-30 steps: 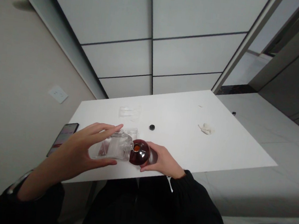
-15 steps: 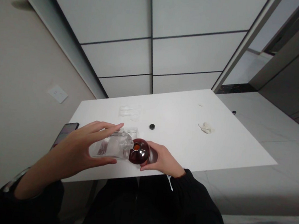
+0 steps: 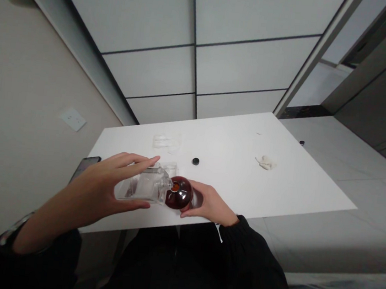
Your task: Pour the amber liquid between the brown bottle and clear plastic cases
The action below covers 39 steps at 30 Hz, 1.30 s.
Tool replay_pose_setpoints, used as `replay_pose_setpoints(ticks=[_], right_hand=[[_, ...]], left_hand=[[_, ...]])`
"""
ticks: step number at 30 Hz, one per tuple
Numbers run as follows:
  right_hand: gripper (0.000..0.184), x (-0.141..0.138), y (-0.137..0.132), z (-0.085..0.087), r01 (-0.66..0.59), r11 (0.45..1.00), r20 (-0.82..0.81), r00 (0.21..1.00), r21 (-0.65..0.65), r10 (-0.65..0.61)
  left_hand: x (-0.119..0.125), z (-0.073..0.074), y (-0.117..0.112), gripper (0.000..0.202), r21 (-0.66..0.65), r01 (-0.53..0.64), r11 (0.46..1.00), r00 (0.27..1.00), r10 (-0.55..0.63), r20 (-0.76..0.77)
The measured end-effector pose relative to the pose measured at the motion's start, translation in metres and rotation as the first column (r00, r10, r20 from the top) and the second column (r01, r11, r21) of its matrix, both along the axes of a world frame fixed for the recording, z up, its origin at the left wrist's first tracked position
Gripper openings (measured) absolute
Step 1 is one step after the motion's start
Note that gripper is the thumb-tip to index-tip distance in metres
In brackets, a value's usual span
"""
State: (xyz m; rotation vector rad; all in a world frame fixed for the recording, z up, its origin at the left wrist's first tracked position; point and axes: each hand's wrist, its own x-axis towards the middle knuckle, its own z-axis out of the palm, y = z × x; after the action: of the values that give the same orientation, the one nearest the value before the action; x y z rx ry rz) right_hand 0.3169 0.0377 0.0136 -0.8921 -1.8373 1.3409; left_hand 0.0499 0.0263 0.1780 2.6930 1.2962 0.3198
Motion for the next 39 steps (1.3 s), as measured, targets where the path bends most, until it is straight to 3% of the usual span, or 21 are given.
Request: replay_pose_setpoints(ticks=[39], right_hand=[[0.088, 0.002, -0.001, -0.004, -0.011, 1.000, 0.037, 0.999, 0.025, 0.010]], left_hand=[[0.009, 0.013, 0.000, 0.083, -0.010, 0.023, 1.000, 0.994, -0.024, -0.108]])
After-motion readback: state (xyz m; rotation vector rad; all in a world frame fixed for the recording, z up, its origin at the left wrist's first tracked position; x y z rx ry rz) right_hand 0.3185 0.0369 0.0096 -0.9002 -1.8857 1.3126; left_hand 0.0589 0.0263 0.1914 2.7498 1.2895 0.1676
